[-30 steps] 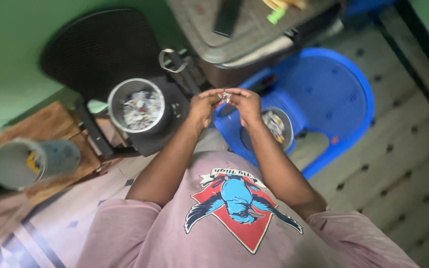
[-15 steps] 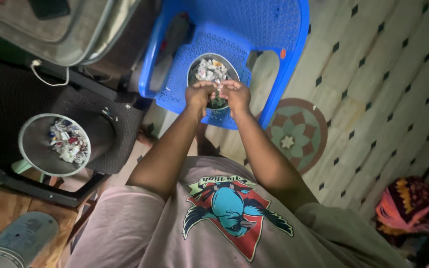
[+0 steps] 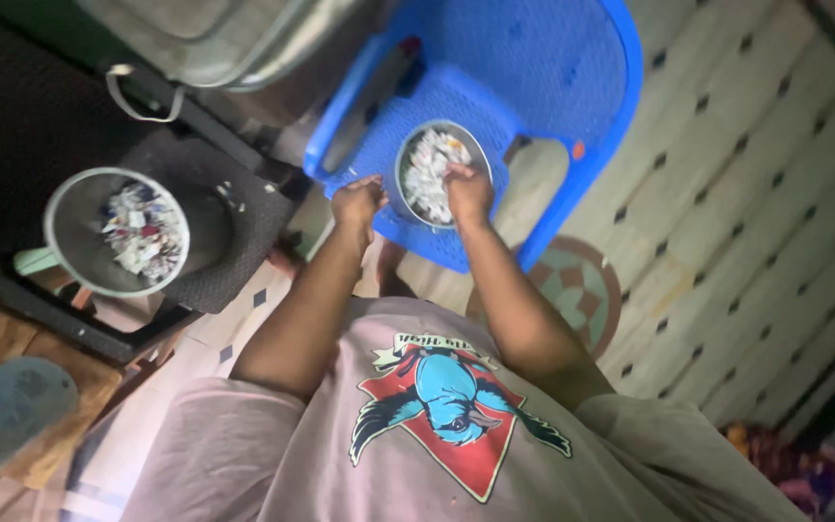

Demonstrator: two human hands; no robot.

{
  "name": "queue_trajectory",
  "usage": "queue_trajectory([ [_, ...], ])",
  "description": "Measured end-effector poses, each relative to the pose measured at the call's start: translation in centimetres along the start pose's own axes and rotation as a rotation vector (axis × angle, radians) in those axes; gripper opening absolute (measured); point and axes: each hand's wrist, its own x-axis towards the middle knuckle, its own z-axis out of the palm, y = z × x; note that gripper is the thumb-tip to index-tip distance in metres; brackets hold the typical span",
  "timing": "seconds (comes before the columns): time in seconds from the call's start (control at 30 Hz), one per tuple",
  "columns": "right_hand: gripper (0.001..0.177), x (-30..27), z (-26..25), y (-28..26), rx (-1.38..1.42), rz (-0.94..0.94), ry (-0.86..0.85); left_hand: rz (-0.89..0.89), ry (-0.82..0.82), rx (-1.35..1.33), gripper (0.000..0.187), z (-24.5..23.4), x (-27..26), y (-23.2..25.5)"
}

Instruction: The person sits on the floor and sorts through a white bucket filled with crumpled paper and small trash items. They pick up pieces of paper and debris by hand, inspect them, and transfer them into a second bucket placed on a blue plastic chair.

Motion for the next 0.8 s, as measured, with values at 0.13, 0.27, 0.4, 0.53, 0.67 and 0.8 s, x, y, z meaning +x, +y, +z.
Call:
queue_trajectory([
  [0.13, 0.023, -1.7, 6.5, -4.0, 0.179, -0.178, -0.323, 0.051, 0.037, -0.14, 0.018, -4.8, -2.3, 5.0],
  [0.27, 0.022, -6.0, 15.2, -8.8, 0.233, -0.161, -0.661, 0.195, 0.08, -0.251, 0.017, -10.8, -5.3, 8.9],
  [0.4, 0.022, -12.5, 23.0, -11.9, 0.19, -0.152, -0.951, 0.289, 0.185, -0.361, 0.014, -18.8, -7.7, 10.6],
  [0.53, 0.022, -17.0, 30.3, -12.0, 0.136, -0.114, -1.095, 0.293, 0.346, -0.478, 0.013, -27.3, -8.8, 10.3],
  [0.67, 0.018, -19.1, 36.4, -11.0, 0.032, -0.11, -1.074, 0.257, 0.515, -0.579, 0.018, -34.8, -9.0, 9.3],
  [0.8, 0.018, -19.2, 41.8, -9.3, -0.076, -0.124, -1.015, 0.183, 0.596, -0.639, 0.022, -39.9, -7.6, 8.9],
])
